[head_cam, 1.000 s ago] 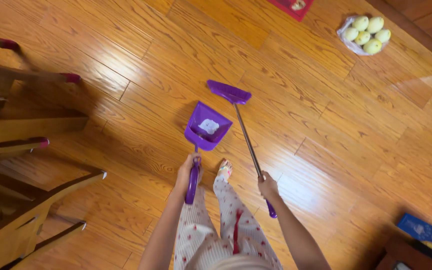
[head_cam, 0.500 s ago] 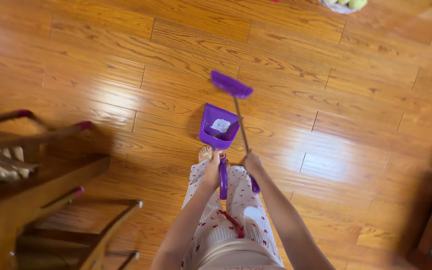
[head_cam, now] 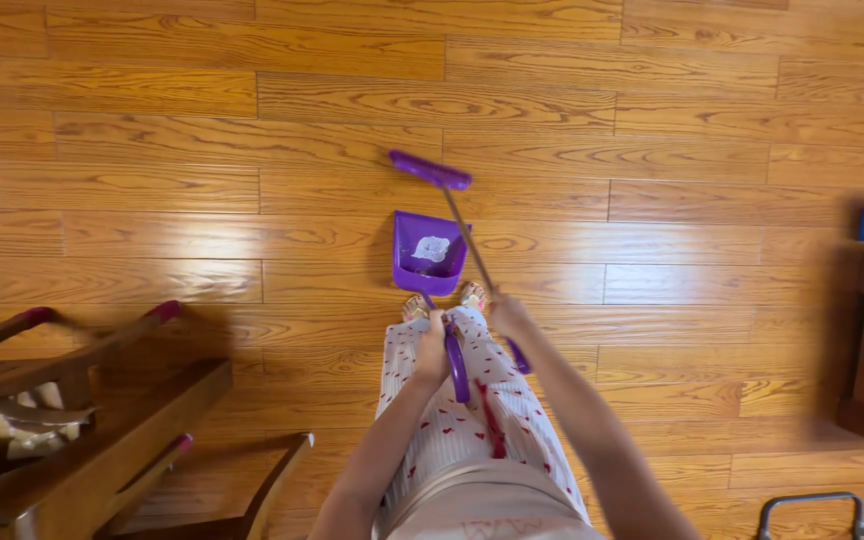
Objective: Sweeping the floor and collecting dust into a dustpan.
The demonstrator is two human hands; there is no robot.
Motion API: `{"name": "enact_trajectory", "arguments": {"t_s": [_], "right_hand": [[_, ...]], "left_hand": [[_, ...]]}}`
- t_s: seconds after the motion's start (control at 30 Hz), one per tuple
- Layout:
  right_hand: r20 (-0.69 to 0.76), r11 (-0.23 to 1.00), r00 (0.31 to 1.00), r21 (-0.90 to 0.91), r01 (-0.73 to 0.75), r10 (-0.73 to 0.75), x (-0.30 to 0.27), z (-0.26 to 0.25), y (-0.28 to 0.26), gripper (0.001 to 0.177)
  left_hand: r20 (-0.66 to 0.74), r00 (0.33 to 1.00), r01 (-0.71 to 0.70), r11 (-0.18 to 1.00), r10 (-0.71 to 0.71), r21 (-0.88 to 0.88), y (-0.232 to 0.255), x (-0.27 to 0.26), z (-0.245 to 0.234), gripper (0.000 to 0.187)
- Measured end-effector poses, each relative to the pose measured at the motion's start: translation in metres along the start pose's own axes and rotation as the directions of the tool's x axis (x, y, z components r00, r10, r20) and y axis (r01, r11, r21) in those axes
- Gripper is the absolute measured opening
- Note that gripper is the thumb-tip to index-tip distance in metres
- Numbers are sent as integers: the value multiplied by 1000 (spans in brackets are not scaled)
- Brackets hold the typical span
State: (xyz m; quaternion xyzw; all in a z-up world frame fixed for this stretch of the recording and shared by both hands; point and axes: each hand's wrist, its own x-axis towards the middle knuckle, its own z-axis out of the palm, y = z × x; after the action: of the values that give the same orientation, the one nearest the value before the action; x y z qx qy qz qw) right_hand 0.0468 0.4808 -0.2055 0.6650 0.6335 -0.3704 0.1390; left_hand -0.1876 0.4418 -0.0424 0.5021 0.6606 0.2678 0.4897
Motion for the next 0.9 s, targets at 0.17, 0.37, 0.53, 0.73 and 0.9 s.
{"name": "enact_trajectory", "arguments": {"t_s": [0.17, 0.37, 0.53, 0.73, 0.9], "right_hand": [[183, 992, 981, 92, -83, 65, -84, -36, -21, 57], [372, 895, 894, 264, -360, 250, -152, -211, -89, 54], [166, 944, 970, 250, -217, 179, -87, -161, -81, 56], [274, 984, 959, 138, -115, 74, -96, -102, -41, 51], [447, 900, 868, 255, -354, 215, -142, -212, -51, 49]], "left_hand": [[4, 1000, 21, 993, -22, 119, -3, -3, -3, 42], [1, 999, 33, 999, -33, 8, -3, -9, 4, 43], [-105, 994, -30, 1000, 29, -3, -4, -15, 8, 47], [-94, 994, 41, 997, -47, -67, -10, -17, 12, 42], [-73, 987, 138, 990, -141, -38, -9, -14, 14, 44]]}}
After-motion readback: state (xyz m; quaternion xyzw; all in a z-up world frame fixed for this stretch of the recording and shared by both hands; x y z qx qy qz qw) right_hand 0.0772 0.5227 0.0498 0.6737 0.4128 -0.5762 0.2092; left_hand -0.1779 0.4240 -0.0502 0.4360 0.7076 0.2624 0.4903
